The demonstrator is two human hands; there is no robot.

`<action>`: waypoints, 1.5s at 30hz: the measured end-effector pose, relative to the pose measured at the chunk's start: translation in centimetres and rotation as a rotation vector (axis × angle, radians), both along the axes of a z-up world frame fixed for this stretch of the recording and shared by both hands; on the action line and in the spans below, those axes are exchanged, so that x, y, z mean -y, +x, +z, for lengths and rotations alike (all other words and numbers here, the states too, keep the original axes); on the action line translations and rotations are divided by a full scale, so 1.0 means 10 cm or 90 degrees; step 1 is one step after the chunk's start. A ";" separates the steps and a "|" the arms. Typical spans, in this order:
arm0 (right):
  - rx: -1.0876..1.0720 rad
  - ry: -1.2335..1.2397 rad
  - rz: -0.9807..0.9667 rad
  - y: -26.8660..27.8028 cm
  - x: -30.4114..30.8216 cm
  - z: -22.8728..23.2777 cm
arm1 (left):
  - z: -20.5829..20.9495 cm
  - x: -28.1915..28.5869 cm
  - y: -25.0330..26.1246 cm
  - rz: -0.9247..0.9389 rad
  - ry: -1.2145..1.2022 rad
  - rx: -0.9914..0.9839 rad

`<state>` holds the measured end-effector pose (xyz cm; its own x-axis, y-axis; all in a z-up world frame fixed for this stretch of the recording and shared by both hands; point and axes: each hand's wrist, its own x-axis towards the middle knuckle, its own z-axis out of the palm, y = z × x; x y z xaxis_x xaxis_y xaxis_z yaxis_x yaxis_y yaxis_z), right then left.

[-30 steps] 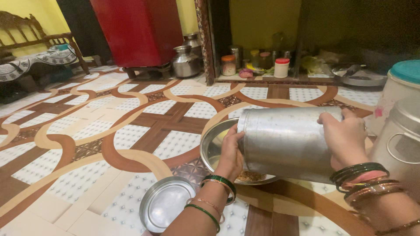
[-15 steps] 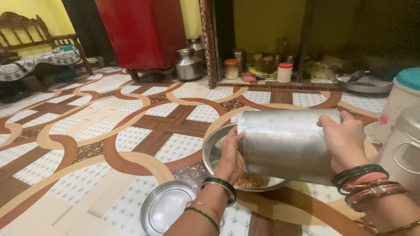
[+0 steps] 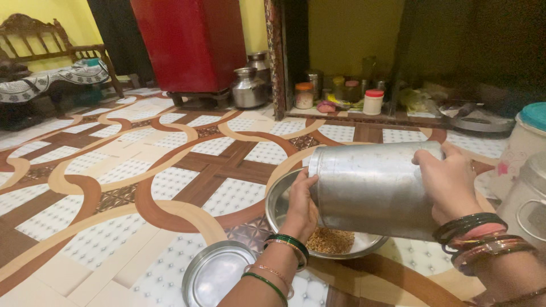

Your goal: The person moves several metal and plastic containers on the floor, opens a metal container, and pours grains into a stainless steel bowl. They then wipe the inside of the empty container with a red cloth and transfer the grains back into the container.

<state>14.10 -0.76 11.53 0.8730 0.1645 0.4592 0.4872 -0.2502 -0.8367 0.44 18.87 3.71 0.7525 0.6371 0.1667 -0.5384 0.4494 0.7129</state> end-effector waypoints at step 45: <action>0.215 -0.048 -0.037 0.36 -0.22 0.16 | -0.13 -0.12 0.44 0.009 0.000 0.064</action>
